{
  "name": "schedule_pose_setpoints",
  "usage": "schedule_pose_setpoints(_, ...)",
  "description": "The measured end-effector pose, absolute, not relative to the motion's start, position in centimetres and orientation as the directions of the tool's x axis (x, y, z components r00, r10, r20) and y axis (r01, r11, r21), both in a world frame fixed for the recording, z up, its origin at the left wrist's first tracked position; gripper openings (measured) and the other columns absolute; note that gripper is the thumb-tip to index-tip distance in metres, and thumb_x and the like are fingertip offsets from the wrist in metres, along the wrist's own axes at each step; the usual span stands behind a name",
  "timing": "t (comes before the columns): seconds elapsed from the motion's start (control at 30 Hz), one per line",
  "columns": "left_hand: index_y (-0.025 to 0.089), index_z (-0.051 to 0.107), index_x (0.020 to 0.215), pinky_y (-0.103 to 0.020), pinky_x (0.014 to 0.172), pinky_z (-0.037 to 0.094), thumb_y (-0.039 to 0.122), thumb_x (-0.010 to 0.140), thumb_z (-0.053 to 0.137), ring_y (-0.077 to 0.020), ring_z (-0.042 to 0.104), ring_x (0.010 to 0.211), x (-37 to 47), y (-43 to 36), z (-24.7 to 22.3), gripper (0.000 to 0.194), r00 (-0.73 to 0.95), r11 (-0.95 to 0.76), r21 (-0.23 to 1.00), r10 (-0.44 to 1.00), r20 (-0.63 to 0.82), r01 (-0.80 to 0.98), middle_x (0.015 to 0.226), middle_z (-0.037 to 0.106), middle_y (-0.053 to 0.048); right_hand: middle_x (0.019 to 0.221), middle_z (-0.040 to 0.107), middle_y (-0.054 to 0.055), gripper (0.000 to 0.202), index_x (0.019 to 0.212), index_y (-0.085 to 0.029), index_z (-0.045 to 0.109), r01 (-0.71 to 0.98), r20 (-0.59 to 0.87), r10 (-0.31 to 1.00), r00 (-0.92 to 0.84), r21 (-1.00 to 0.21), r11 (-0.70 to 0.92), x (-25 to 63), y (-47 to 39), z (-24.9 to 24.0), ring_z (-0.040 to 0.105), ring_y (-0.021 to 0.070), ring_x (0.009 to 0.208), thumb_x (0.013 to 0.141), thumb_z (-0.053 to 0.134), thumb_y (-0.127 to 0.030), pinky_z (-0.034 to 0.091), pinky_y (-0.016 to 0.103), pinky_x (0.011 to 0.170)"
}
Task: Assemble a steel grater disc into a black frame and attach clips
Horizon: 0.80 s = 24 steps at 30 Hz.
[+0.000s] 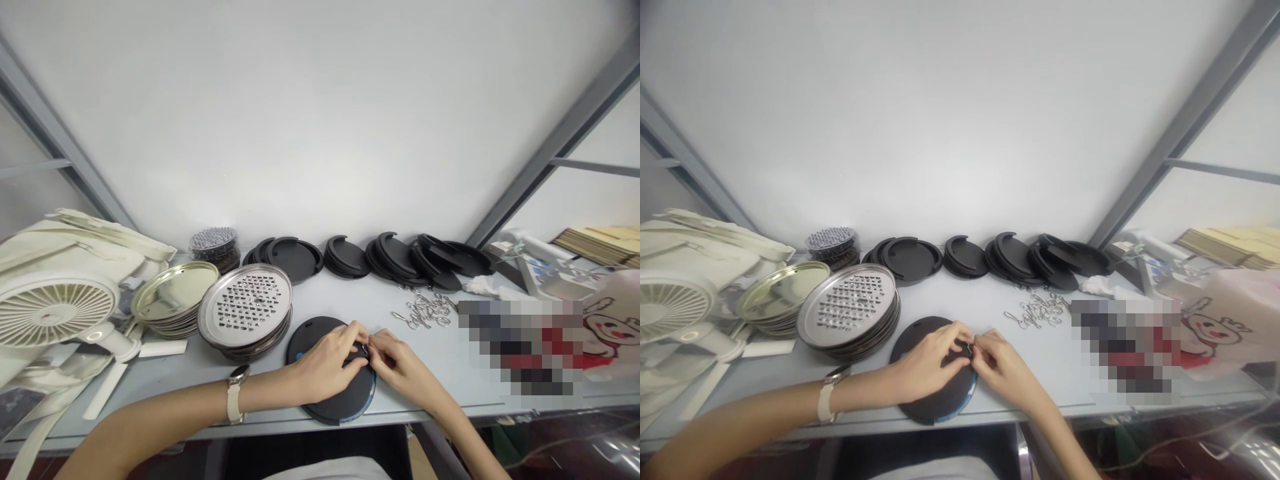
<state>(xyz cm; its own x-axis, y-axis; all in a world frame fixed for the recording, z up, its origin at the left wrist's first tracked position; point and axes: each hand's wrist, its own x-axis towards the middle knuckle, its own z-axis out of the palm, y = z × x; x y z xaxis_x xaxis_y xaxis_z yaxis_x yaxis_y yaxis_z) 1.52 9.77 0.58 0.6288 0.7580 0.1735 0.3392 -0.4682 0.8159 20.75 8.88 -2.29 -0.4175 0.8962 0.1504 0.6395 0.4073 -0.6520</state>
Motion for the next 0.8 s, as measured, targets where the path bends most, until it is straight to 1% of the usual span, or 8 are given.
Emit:
schedule_pose_setpoints(0.3, 0.021, 0.047, 0.106, -0.03, 0.083, 0.051, 0.011, 0.085, 0.055, -0.0168, 0.062, 0.092, 1.55, 9.91, 0.52, 0.025, 0.637, -0.488, 0.81, 0.746, 0.194, 0.326, 0.109, 0.058, -0.005, 0.062, 0.044, -0.002, 0.031, 0.063, -0.021, 0.035, 0.622, 0.151, 0.901, -0.407, -0.676, 0.395, 20.55, 8.8, -1.98, 0.046, 0.0169, 0.068, 0.095, 0.037, -0.024, 0.038, 0.029, 0.064)
schedule_pose_setpoints(0.6, 0.022, 0.047, 0.106, -0.029, 0.08, 0.052, 0.011, 0.083, 0.057, -0.0172, 0.064, 0.091, 1.65, 9.94, 0.72, 0.028, 0.621, -0.446, 0.838, 0.764, 0.174, 0.314, 0.11, 0.061, -0.005, 0.064, 0.046, -0.002, 0.025, 0.065, -0.021, 0.036, 0.613, 0.161, 0.905, -0.394, -0.687, 0.389, 20.64, 8.62, -1.98, 0.048, 0.0171, 0.068, 0.089, 0.041, -0.018, 0.039, 0.028, 0.061)
schedule_pose_setpoints(0.8, 0.022, 0.045, 0.108, -0.03, 0.082, 0.053, 0.009, 0.082, 0.055, -0.0174, 0.063, 0.093, 1.65, 9.86, 0.77, 0.03, 0.635, -0.484, 0.823, 0.744, 0.208, 0.297, 0.11, 0.06, -0.006, 0.063, 0.044, -0.002, 0.026, 0.064, -0.022, 0.035, 0.602, 0.171, 0.912, -0.373, -0.703, 0.378, 20.72, 8.67, -2.23, 0.046, 0.0167, 0.067, 0.089, 0.041, -0.018, 0.038, 0.027, 0.059)
